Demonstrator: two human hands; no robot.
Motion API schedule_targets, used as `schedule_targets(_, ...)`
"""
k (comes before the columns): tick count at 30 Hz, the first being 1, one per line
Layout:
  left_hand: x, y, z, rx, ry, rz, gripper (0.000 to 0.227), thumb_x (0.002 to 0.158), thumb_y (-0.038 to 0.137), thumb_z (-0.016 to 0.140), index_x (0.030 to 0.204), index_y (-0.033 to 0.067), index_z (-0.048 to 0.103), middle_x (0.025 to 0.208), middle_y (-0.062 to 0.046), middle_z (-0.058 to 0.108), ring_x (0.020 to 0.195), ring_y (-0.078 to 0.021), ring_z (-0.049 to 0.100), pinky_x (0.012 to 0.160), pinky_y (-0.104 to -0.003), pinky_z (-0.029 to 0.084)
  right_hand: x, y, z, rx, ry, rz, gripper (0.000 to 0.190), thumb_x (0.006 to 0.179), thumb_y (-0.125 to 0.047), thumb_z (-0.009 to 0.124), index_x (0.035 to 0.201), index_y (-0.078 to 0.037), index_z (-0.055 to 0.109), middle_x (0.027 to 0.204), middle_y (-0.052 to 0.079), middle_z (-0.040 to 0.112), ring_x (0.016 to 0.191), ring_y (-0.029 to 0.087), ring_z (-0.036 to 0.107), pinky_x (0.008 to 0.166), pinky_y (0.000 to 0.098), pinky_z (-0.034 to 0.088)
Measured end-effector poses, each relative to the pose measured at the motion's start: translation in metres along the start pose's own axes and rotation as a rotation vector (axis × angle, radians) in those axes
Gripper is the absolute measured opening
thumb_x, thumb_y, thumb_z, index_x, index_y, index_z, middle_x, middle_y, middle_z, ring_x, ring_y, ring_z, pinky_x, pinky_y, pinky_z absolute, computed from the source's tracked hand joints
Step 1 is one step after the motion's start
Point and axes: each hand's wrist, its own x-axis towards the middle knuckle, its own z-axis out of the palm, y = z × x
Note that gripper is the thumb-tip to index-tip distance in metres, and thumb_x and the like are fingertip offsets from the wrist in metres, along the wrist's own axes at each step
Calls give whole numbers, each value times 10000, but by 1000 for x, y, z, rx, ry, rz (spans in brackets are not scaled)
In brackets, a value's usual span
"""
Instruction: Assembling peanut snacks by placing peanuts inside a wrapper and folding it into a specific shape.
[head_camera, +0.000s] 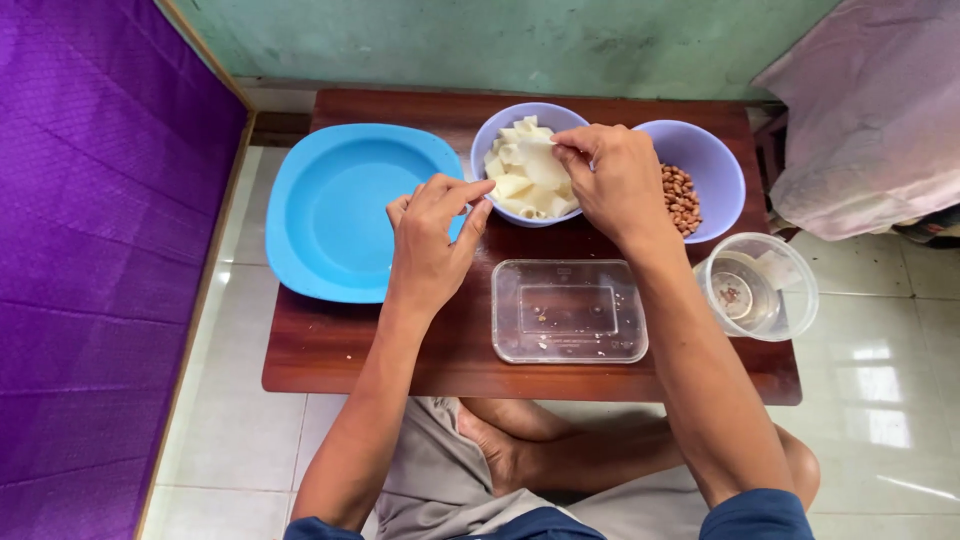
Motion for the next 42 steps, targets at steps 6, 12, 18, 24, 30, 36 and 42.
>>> schedule_targets(6, 25, -7, 38, -133, 19, 110, 263, 994, 208, 696, 1240, 117, 683, 1005, -82, 672, 876, -269, 706, 794, -404, 509, -9, -12, -7, 325, 134, 53, 121, 977, -145, 692, 1055, -137, 784, 864, 121, 756, 867, 311, 749, 752, 433, 567)
schedule_targets(12, 44, -5, 64, -183, -38, 77, 288, 951, 124, 757, 1196, -15, 696, 940, -188, 676, 830, -386, 714, 688, -418, 545, -18, -20, 0, 467, 207, 152, 119, 955, -187, 695, 1033, -179, 784, 867, 78, 782, 894, 269, 769, 801, 404, 587)
schedule_targets(18, 44, -12, 67, -160, 4, 49, 197, 948, 191, 790, 1078, 47, 758, 856, -142, 703, 781, -337, 722, 647, -368, 578, -20, -16, 9, 371, 231, 130, 113, 960, -222, 696, 1024, -190, 783, 841, 67, 776, 837, 302, 761, 752, 409, 589)
schedule_targets(24, 46, -5, 60, -188, 142, -9, 111, 993, 222, 715, 1018, 128, 767, 802, -52, 701, 776, -224, 729, 691, -284, 589, -15, -18, -2, 218, 288, 41, 105, 992, -124, 678, 1035, -113, 773, 842, 117, 746, 801, 338, 741, 718, 415, 575)
schedule_targets(30, 43, -8, 65, 70, 261, -31, 222, 1069, 370, 563, 1066, 220, 726, 877, 31, 711, 886, -211, 671, 874, -356, 486, -7, -9, 3, -44, -64, 18, 284, 936, -319, 732, 1155, -143, 772, 974, 113, 751, 888, 417, 660, 766, 559, 541)
schedule_targets(36, 43, -17, 59, 94, 412, -94, 191, 1082, 322, 551, 1133, 228, 709, 844, 69, 673, 878, -152, 626, 888, -338, 441, 7, -2, 27, -162, -131, 78, 483, 874, -281, 772, 1336, -200, 652, 906, -21, 737, 888, 342, 625, 772, 530, 475)
schedule_targets(42, 39, -34, 73, 98, 343, -46, 255, 1066, 338, 565, 1292, 269, 661, 967, 41, 708, 971, -192, 627, 932, -379, 431, 5, -13, -1, 375, 83, 75, 239, 916, -36, 731, 1146, -94, 760, 954, 143, 758, 886, 320, 752, 777, 398, 610)
